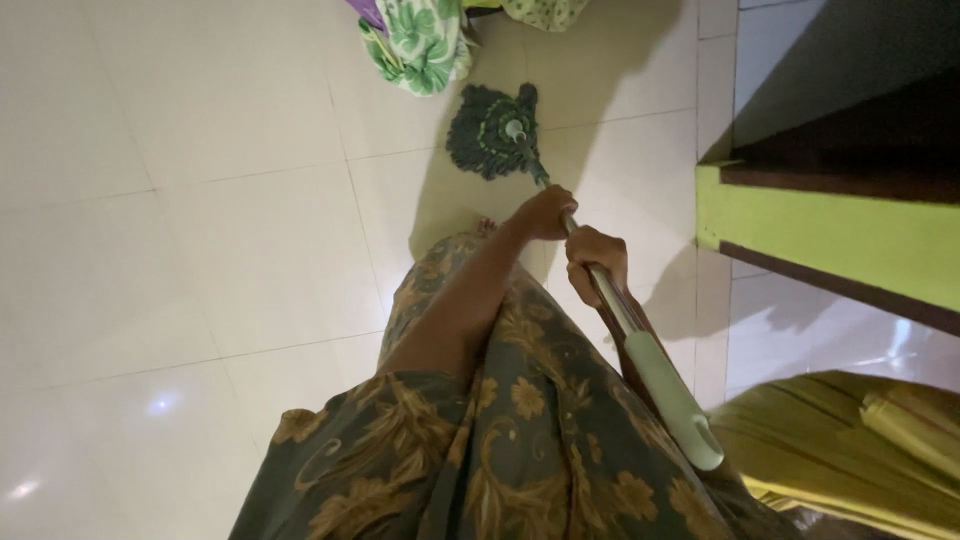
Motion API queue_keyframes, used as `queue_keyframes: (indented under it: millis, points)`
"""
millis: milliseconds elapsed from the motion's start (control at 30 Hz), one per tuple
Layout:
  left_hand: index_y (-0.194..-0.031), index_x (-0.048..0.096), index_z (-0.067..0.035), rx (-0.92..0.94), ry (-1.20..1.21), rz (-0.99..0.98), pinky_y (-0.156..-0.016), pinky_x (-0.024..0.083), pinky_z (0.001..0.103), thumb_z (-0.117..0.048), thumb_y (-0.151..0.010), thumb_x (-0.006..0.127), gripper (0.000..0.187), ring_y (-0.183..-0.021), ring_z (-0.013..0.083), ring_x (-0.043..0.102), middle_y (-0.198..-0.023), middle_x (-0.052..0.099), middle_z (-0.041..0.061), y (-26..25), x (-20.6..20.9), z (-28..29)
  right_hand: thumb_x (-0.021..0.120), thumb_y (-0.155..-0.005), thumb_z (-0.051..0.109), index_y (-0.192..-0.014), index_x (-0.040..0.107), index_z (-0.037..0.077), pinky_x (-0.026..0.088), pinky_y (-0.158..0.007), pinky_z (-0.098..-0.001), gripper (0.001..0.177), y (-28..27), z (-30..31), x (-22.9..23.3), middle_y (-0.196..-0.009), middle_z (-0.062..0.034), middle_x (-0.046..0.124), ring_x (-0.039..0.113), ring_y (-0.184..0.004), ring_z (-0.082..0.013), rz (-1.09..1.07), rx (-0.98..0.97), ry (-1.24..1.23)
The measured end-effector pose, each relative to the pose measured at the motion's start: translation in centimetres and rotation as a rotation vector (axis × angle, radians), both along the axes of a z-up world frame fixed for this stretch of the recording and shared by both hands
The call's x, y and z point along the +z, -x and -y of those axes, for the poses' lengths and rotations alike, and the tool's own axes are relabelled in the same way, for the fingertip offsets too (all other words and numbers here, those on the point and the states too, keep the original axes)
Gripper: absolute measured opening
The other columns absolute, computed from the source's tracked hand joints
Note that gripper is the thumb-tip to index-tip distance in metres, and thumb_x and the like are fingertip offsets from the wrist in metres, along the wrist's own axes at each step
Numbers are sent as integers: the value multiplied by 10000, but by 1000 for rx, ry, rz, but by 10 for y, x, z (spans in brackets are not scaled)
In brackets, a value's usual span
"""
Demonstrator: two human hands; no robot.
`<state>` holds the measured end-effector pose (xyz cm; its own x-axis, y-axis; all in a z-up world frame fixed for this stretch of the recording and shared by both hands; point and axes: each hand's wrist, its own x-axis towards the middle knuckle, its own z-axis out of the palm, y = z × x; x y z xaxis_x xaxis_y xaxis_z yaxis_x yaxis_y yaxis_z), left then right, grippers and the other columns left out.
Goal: The person mops a tiled floor using a string mop. They move the mop back and forth across the floor, navigating around a pile of folded clothes and a patterned mat. The camera is positioned overhead, showing the person's hands and feet as they clean.
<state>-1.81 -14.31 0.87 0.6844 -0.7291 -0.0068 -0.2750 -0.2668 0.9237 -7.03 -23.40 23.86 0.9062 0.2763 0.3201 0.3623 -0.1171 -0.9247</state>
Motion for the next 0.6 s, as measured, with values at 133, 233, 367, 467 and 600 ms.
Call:
queue_keyframes:
  millis: [133,233,367,467,600]
  points:
    - [-647,625,-146,-3,-95,-100,-708,540,422,-284,-629,742,182,-721,282,701,-716,658,40,-2,-9,-2,627,-855,48,-564,520,112,452,-540,-346,316,3,8,-39,-545,-8,499,479,-477,-196,-14,-17,-70]
    - [-641,614,-154,40,-189,-163,-606,536,474,-323,-623,745,214,-701,309,712,-713,646,57,3,9,-16,674,-928,101,-645,584,58,488,-581,-373,300,6,14,-62,-593,-62,548,522,-517,-235,52,-41,-184]
    - [-666,598,-133,72,-380,-274,-570,474,402,-281,-697,704,185,-620,237,629,-644,590,65,2,25,-66,668,-917,94,-563,543,65,440,-537,-379,377,-9,-22,-50,-537,-63,519,456,-471,-213,-49,58,-324]
    - [-953,666,-40,172,-410,-267,-813,487,462,-328,-760,728,352,-961,350,597,-973,616,192,14,8,-125,678,-959,145,-619,601,46,465,-535,-408,362,-11,-65,-66,-592,-102,570,514,-496,-268,-15,133,-327]
    - [-1273,662,16,229,-515,-264,-1137,417,458,-312,-845,707,540,-1347,386,503,-1327,606,245,21,-1,-203,686,-989,52,-1024,681,-77,552,-672,-474,133,-20,-116,-54,-793,-158,614,647,-677,-309,98,407,-398]
